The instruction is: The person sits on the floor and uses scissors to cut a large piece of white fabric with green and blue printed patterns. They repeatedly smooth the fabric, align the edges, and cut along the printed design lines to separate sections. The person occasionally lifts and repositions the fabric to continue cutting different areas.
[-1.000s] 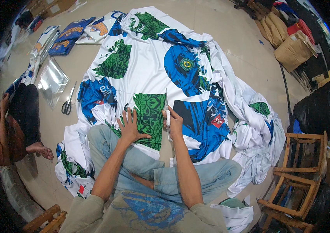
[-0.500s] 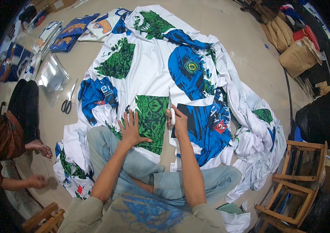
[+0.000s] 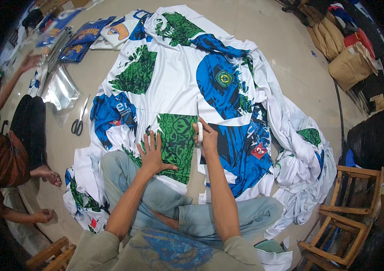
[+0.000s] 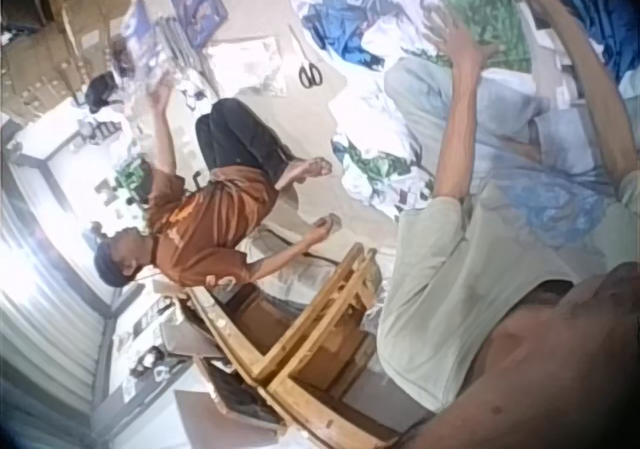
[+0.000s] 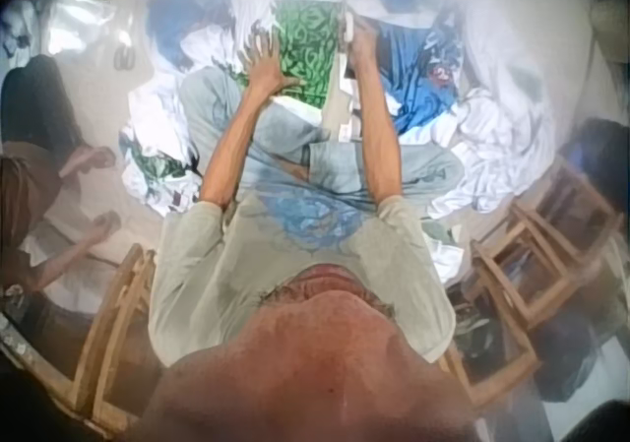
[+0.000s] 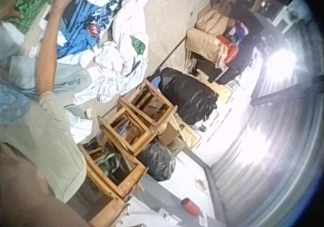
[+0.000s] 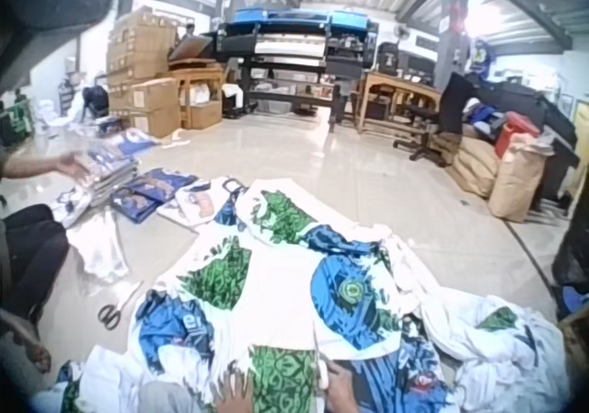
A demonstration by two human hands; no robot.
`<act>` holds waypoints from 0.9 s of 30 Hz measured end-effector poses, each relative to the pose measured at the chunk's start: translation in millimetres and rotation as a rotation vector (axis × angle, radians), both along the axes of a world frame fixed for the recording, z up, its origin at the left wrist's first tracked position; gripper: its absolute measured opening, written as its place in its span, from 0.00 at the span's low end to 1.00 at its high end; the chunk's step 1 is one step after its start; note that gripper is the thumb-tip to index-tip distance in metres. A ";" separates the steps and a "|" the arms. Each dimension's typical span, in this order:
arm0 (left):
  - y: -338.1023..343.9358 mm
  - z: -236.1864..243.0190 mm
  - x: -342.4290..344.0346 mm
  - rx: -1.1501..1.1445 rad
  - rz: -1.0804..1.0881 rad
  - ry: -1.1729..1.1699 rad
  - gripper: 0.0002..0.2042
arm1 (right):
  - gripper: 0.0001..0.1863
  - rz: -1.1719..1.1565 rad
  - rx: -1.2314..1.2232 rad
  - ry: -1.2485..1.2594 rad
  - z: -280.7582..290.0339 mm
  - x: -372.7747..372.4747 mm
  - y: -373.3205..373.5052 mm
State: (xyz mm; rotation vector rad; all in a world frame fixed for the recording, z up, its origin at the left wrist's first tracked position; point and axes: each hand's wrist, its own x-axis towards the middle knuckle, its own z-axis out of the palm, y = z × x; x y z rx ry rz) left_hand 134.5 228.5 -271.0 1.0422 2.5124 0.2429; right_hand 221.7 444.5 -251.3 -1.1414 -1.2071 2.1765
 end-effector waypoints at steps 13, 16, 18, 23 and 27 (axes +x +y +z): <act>14.1 6.9 -3.9 0.047 0.019 -0.054 0.75 | 0.30 -0.025 0.022 0.002 0.4 -22.3 15.9; 53.2 16.9 -37.9 0.292 -0.072 0.054 0.70 | 0.31 -0.040 -0.008 0.022 1.6 -25.3 21.3; 83.7 13.7 -69.8 0.383 -0.126 0.142 0.70 | 0.32 -0.047 -0.017 0.026 1.7 -29.3 25.3; 105.8 -28.7 -115.0 0.237 -0.072 0.209 0.71 | 0.33 -0.043 -0.022 0.056 -6.5 -38.8 29.9; 103.0 -34.8 -116.7 0.173 -0.038 0.201 0.74 | 0.32 -0.003 0.028 -0.005 -13.4 -39.6 34.7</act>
